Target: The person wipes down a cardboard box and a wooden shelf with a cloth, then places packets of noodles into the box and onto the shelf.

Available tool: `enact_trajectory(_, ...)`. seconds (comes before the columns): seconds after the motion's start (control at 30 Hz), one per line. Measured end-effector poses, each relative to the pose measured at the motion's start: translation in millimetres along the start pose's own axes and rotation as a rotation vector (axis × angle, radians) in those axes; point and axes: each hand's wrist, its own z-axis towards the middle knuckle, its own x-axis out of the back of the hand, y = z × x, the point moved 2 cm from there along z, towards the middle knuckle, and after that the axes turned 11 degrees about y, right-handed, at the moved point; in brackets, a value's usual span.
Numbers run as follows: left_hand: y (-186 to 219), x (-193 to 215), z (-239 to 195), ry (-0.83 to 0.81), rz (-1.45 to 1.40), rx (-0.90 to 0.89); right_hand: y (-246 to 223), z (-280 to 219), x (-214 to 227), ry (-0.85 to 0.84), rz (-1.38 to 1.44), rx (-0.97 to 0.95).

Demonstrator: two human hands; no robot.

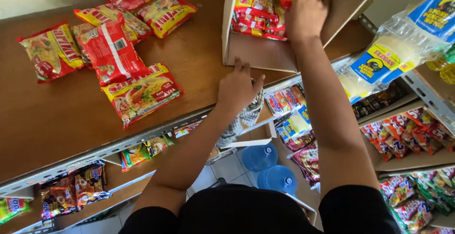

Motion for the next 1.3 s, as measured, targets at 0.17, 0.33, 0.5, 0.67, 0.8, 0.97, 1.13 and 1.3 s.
enact_trajectory(0.17, 2.4, 4.7, 5.2, -0.055, 0.037, 0.006, -4.0, 7.6, -63.7, -0.049, 0.124, 0.025)
enact_trajectory(0.33, -10.3, -22.5, 1.3, -0.05, 0.032, -0.032, -1.3, 8.8, -22.8, -0.289, 0.625, 0.134)
enact_trajectory(0.5, -10.1, 9.9, 8.8, -0.108, 0.087, -0.116, -2.1, -2.3, -33.9, -0.296, 0.409, 0.135)
enact_trajectory(0.67, -23.9, 10.0, 1.8, -0.024, -0.035, -0.136, -11.1, -19.4, 40.2, -0.225, 0.443, 0.212)
enact_trajectory(0.8, -25.4, 2.1, 0.2, -0.01, -0.123, -0.059, -107.5, -43.9, 168.9, -0.175, 0.636, 0.454)
enact_trajectory(0.97, -40.9, -43.3, 3.0, -0.061, -0.047, -0.077, -255.9, -65.6, 195.5, -0.272, 1.074, 0.766)
enact_trajectory(1.13, -62.8, -77.6, -6.6, 0.052, 0.037, -0.262, -290.5, -68.1, 162.5, -0.589, 1.18, 0.798)
enact_trajectory(1.3, -45.0, -70.8, 3.5, 0.091, -0.047, -0.186, -259.9, -72.3, 180.8, -0.641, 1.143, 0.686)
